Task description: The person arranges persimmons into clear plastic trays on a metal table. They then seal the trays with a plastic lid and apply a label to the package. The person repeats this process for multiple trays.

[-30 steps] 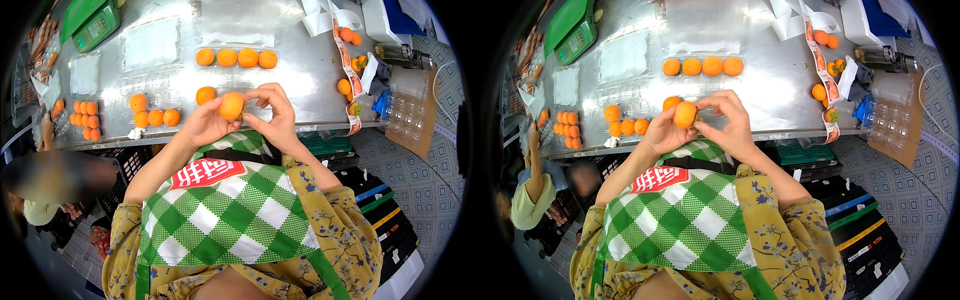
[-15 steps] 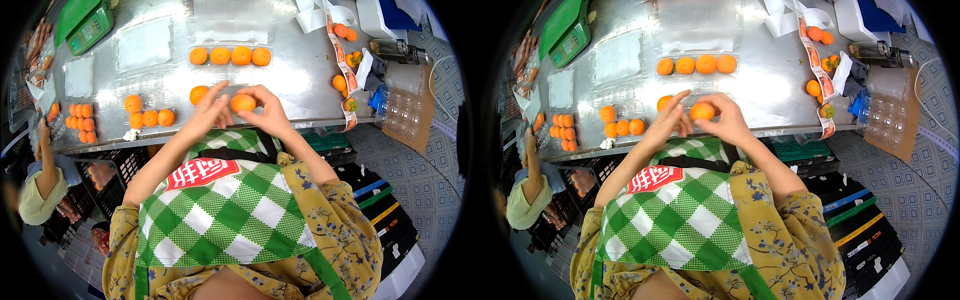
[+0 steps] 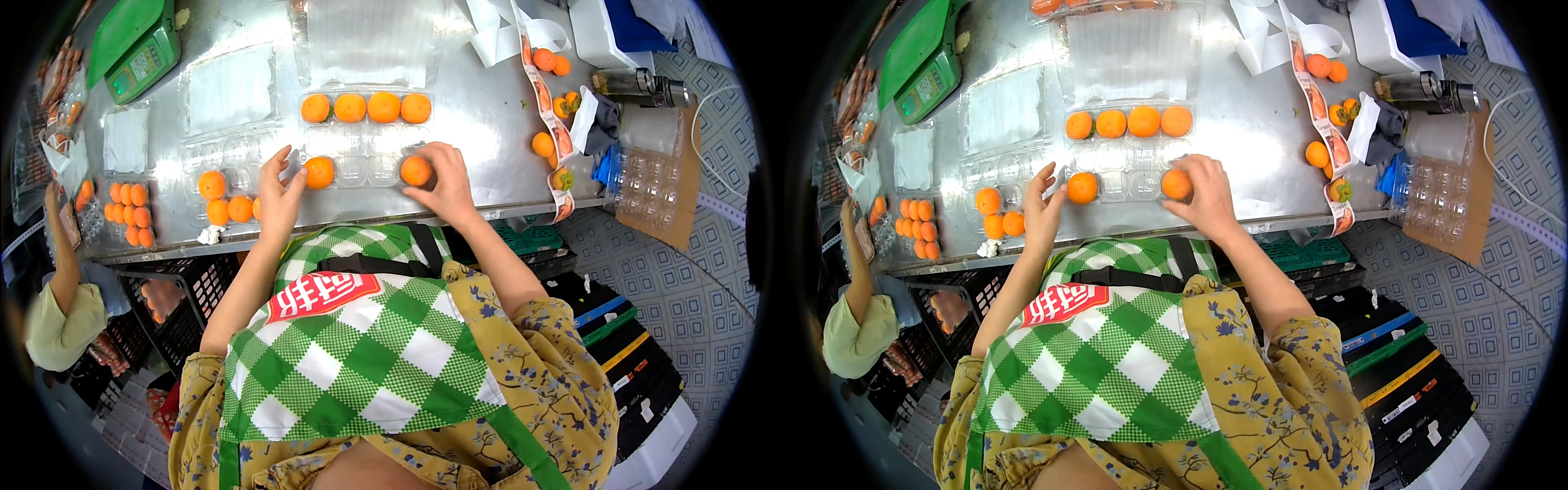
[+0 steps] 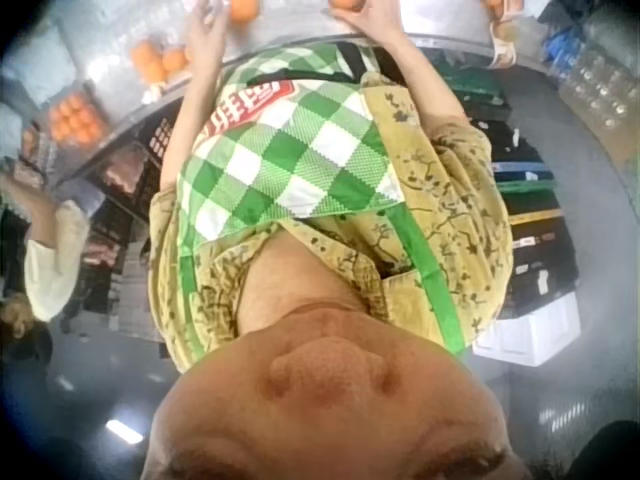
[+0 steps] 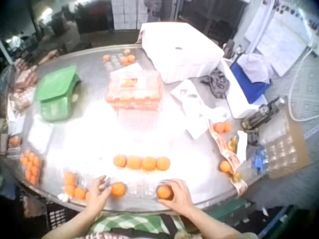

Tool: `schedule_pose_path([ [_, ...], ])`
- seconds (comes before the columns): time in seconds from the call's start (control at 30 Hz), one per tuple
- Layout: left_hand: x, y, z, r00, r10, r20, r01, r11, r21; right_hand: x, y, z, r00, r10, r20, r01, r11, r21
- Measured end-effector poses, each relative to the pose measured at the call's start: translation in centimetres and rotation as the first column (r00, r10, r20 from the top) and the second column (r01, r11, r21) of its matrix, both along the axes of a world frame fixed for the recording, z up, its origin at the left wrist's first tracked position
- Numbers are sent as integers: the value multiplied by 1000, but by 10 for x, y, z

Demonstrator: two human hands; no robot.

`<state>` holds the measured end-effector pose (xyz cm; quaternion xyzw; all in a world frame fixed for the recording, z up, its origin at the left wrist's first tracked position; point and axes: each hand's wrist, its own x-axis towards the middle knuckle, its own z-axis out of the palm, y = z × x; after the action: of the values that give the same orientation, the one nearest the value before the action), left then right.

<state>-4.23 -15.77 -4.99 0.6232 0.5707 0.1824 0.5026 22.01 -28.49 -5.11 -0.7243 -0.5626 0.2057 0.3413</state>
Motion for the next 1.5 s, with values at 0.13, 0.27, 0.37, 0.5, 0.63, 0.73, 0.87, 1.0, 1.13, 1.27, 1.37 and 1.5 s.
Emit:
schedule_pose_path([
  [0.13, -6, -9, -16, 996, -35, 82, 46, 991, -124, 36, 40, -4, 943, -275, -184, 270, 961, -52],
  [0.27, 3, -10, -15, 989, -37, 141, 64, 981, -185, 63, 102, -30, 893, -367, -261, 379, 925, -7],
  [0.37, 1, -7, -17, 992, -72, 108, 91, 979, -182, 69, 129, -45, 880, -370, -297, 373, 926, -48],
  [0.5, 2, -3, -6, 985, -106, 134, 134, 964, -228, 75, 128, -56, 886, -381, -265, 369, 925, -97],
  [0.63, 16, -5, -4, 959, -227, 172, 268, 922, -279, 98, 95, -57, 906, -405, -124, 407, 913, -15],
  [0.73, 38, -13, -17, 912, -369, 177, 401, 892, -208, 132, 62, -61, 906, -422, -25, 422, 906, -9],
  [0.87, 80, -15, -10, 829, -500, 249, 556, 780, -285, 184, 25, -79, 876, -473, 93, 481, 872, -90],
  [1.0, 102, -15, -19, 748, -647, 149, 663, 724, -188, 229, 9, -106, 924, -348, 162, 351, 936, 9],
  [1.13, 111, -23, -48, 752, -641, 154, 656, 749, -91, 263, -13, -138, 914, -256, 315, 248, 967, 65],
  [1.27, 77, -24, -29, 799, -585, 138, 593, 805, -18, 302, 21, -147, 923, -118, 366, 229, 933, -277],
  [1.37, 15, -15, 13, 837, -425, 344, 486, 867, -111, 308, 30, -156, 935, -191, 300, 283, 910, -304],
  [1.5, -79, -28, 40, 911, -53, 409, 30, 998, 62, 289, 42, -131, 936, -266, 231, 341, 848, -405],
])
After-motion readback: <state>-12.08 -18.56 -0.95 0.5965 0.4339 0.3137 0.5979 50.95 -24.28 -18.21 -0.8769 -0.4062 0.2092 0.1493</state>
